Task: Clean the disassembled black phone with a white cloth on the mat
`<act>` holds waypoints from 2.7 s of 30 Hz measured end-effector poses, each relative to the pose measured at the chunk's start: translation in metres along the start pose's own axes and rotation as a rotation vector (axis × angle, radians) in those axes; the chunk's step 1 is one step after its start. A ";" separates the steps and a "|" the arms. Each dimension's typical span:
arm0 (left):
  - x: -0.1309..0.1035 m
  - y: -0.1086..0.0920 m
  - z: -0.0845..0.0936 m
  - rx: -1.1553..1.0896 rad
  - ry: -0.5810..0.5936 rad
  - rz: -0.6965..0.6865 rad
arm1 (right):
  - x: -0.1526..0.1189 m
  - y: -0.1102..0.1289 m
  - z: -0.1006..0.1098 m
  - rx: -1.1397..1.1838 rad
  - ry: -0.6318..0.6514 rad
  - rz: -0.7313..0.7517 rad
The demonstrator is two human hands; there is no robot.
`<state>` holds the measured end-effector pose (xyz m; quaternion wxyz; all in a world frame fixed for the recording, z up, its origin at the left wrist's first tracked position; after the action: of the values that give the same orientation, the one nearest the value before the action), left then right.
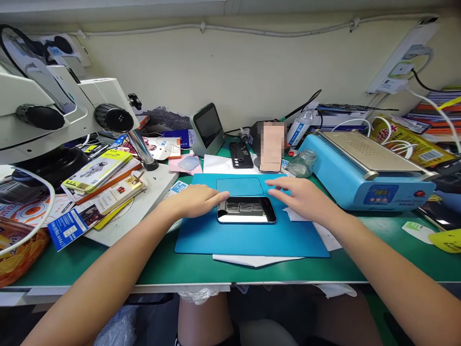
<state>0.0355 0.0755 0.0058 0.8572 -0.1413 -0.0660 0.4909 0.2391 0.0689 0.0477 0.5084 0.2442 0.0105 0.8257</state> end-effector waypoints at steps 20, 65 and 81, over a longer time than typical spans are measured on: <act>0.023 0.011 0.008 -0.063 -0.474 -0.039 | 0.038 -0.029 -0.057 0.055 0.217 -0.214; 0.002 -0.027 0.004 -0.091 -0.168 -0.348 | -0.016 0.000 -0.037 0.364 0.434 0.070; 0.002 -0.031 0.004 -0.090 -0.187 -0.351 | -0.017 -0.002 -0.037 0.392 0.450 0.066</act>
<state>0.0611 0.0630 0.0186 0.9125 -0.1197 -0.1906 0.3415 0.2312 0.0639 0.0081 0.4096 0.1486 0.2741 0.8573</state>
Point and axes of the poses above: each hand's wrist, its own x-axis towards the middle knuckle, its own z-axis out of the back of the hand, y = z × x, the point moved 10 cm from there along x, towards the middle knuckle, and after that the axes turned 12 degrees about -y, right-handed, at the moved point
